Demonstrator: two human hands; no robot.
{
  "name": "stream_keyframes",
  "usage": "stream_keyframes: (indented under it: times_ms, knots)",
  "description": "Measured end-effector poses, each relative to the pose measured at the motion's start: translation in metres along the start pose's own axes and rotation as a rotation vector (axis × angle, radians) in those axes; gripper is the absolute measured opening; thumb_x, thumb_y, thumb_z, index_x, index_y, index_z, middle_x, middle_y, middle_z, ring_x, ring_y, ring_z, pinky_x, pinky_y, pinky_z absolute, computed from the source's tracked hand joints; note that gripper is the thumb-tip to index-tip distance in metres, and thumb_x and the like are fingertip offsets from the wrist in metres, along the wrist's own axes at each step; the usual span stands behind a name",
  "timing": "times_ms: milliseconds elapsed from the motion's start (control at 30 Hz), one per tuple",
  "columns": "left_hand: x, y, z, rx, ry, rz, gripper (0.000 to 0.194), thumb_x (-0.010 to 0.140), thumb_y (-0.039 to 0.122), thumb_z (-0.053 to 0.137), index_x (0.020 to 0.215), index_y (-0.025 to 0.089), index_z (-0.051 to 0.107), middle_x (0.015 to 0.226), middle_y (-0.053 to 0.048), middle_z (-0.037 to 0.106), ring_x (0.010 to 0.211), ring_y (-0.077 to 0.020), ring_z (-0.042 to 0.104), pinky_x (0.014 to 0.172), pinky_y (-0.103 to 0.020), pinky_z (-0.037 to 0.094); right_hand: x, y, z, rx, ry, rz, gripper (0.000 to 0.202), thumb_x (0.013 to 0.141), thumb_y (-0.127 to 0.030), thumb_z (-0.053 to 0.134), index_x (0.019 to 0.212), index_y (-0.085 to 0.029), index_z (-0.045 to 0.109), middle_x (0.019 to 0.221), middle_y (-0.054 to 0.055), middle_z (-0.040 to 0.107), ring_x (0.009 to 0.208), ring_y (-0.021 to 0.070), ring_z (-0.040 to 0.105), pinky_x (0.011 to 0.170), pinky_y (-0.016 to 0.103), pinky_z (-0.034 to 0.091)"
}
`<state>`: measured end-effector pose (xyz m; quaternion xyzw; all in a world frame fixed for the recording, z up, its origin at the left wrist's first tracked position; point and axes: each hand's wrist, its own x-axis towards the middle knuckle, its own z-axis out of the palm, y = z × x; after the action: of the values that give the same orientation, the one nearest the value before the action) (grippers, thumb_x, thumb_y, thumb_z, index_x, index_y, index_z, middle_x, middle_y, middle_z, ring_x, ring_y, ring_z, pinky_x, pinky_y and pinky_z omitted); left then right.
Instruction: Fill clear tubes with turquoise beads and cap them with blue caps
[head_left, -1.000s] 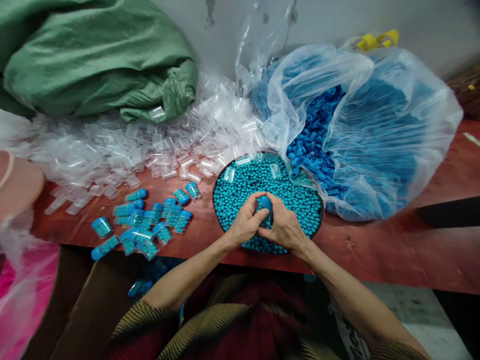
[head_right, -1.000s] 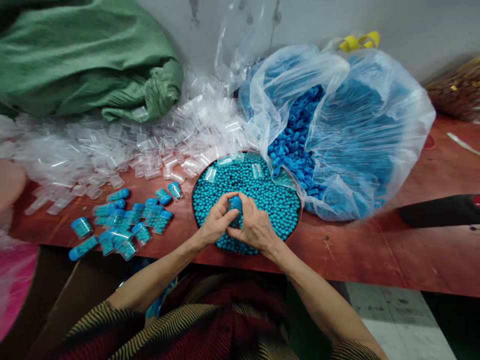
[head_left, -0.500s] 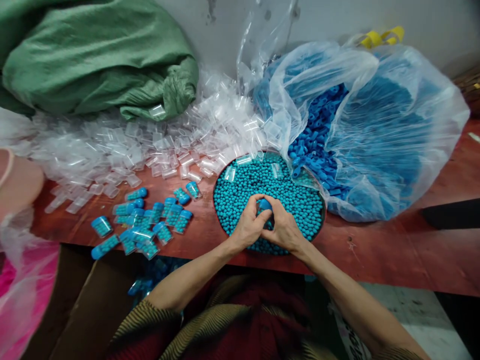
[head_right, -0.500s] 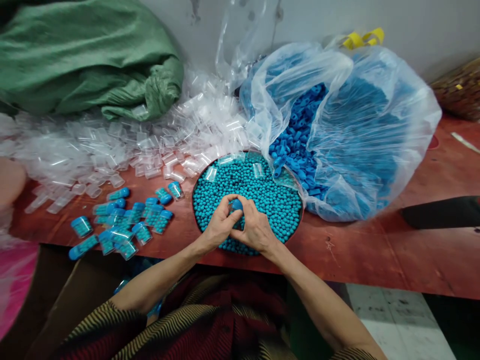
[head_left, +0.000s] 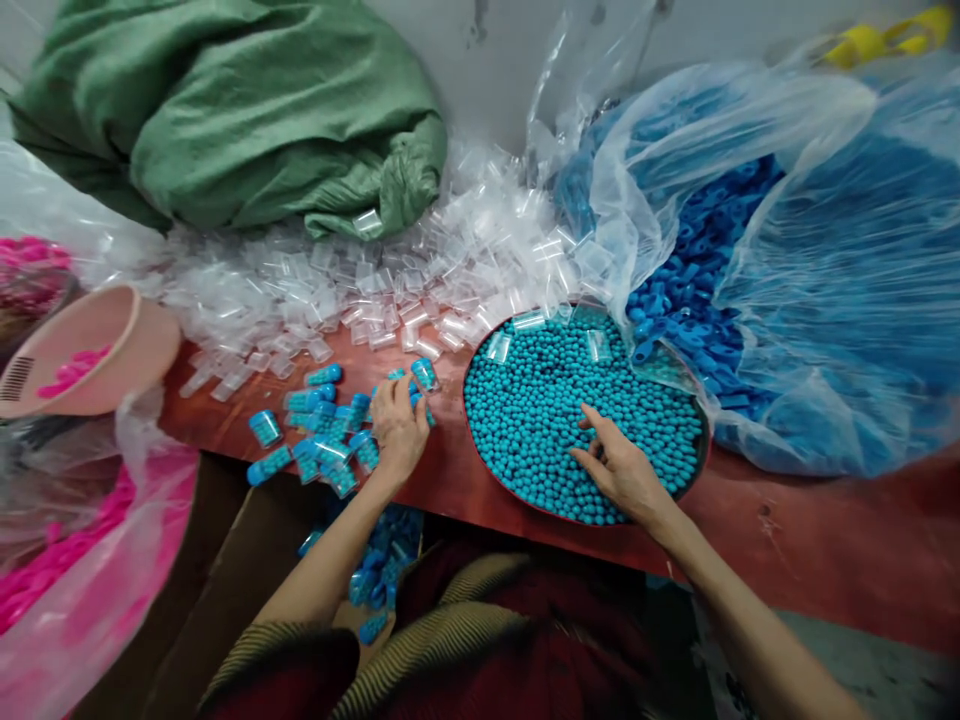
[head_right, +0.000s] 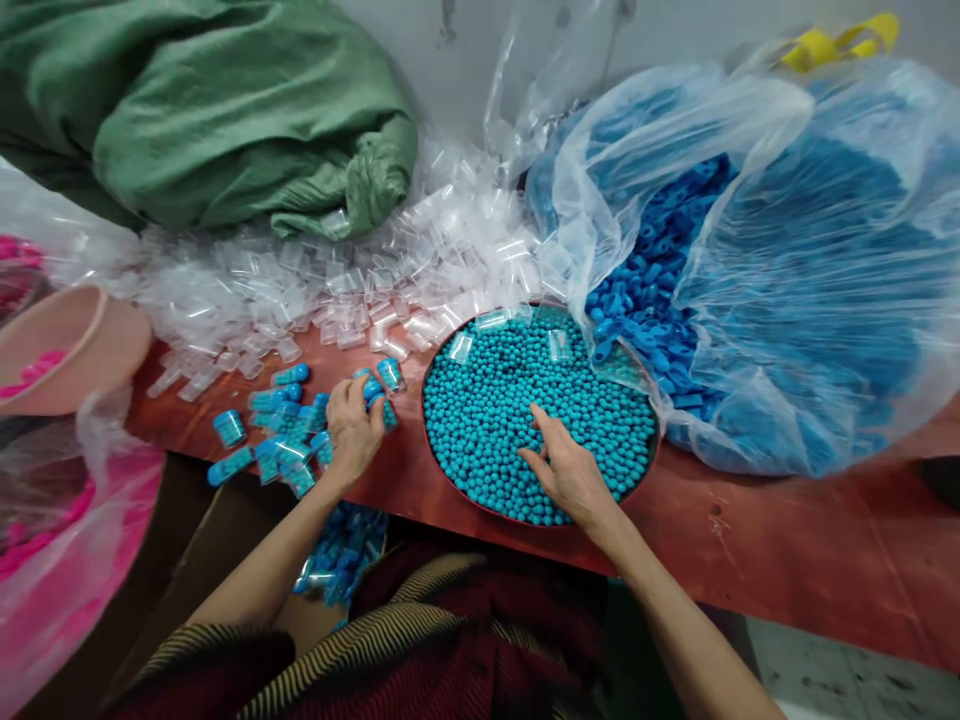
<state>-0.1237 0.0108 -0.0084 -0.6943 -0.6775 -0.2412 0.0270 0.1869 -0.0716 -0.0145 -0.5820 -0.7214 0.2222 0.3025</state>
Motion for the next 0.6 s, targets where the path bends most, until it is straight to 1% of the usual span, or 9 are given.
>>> stream_keyframes:
  times_ms: [67,133,167,233,300,367,500,600]
  knots:
    - [0.008,-0.003,0.014,0.075,-0.069,0.095,0.047,0.087,0.033,0.045,0.130,0.013,0.048,0.135,-0.018,0.046,0.129,-0.0325,0.036,0.105,-0.049,0.029,0.000,-0.001,0.001,-0.022,0.001,-0.020,0.051,0.090,-0.035,0.047,0.138,-0.022,0.036,0.103,0.009,0.060,0.065,0.0160,0.058,0.063,0.033,0.054]
    - [0.018,-0.002,0.026,0.131,-0.177,0.165,0.051,0.088,0.036,0.044,0.135,0.016,0.044,0.142,-0.016,0.040,0.135,-0.0342,0.028,0.107,-0.054,0.024,0.000,-0.002,0.001,-0.029,0.004,-0.044,0.046,0.090,-0.034,0.045,0.135,-0.021,0.040,0.098,0.008,0.061,0.068,0.0164,0.059,0.065,0.033,0.054]
    - [0.023,-0.001,0.030,0.157,-0.226,0.169,0.052,0.088,0.038,0.043,0.136,0.017,0.043,0.143,-0.015,0.039,0.135,-0.0353,0.026,0.107,-0.057,0.023,0.001,-0.002,0.001,-0.031,0.003,-0.055,0.044,0.091,-0.034,0.045,0.133,-0.021,0.043,0.095,0.007,0.062,0.069,0.0165,0.060,0.067,0.033,0.054]
    - [0.030,-0.002,0.034,0.204,-0.301,0.138,0.050,0.088,0.041,0.042,0.134,0.020,0.045,0.144,-0.015,0.039,0.134,-0.0374,0.028,0.103,-0.061,0.025,0.001,-0.002,0.000,-0.043,-0.004,-0.073,0.039,0.091,-0.033,0.044,0.128,-0.021,0.048,0.091,0.006,0.063,0.071,0.0170,0.061,0.069,0.032,0.054]
    - [0.032,-0.005,0.032,0.240,-0.343,0.107,0.045,0.088,0.041,0.041,0.129,0.024,0.051,0.142,-0.014,0.041,0.131,-0.0378,0.032,0.099,-0.062,0.029,0.001,-0.002,-0.001,-0.062,-0.012,-0.082,0.036,0.091,-0.032,0.044,0.123,-0.020,0.053,0.089,0.006,0.064,0.076,0.0183,0.063,0.072,0.033,0.054]
    - [0.027,-0.010,0.026,0.267,-0.354,0.101,0.042,0.089,0.041,0.040,0.125,0.025,0.054,0.141,-0.014,0.041,0.129,-0.0367,0.034,0.097,-0.060,0.032,0.001,-0.002,-0.001,-0.072,-0.012,-0.085,0.034,0.091,-0.032,0.044,0.121,-0.020,0.054,0.091,0.007,0.064,0.081,0.0194,0.064,0.074,0.034,0.054]
    - [0.007,-0.028,0.010,0.324,-0.358,0.095,0.043,0.090,0.038,0.037,0.126,0.023,0.054,0.142,-0.014,0.041,0.129,-0.0351,0.034,0.098,-0.057,0.032,0.001,-0.003,-0.001,-0.071,-0.020,-0.102,0.032,0.091,-0.030,0.045,0.121,-0.021,0.055,0.097,0.007,0.066,0.087,0.0197,0.065,0.077,0.035,0.055]
    - [-0.011,-0.049,-0.001,0.382,-0.338,0.082,0.043,0.090,0.037,0.035,0.123,0.021,0.057,0.142,-0.014,0.041,0.128,-0.0353,0.035,0.098,-0.056,0.032,0.001,-0.004,-0.001,-0.078,-0.029,-0.113,0.030,0.092,-0.029,0.045,0.120,-0.022,0.055,0.101,0.007,0.066,0.092,0.0199,0.065,0.079,0.035,0.055]
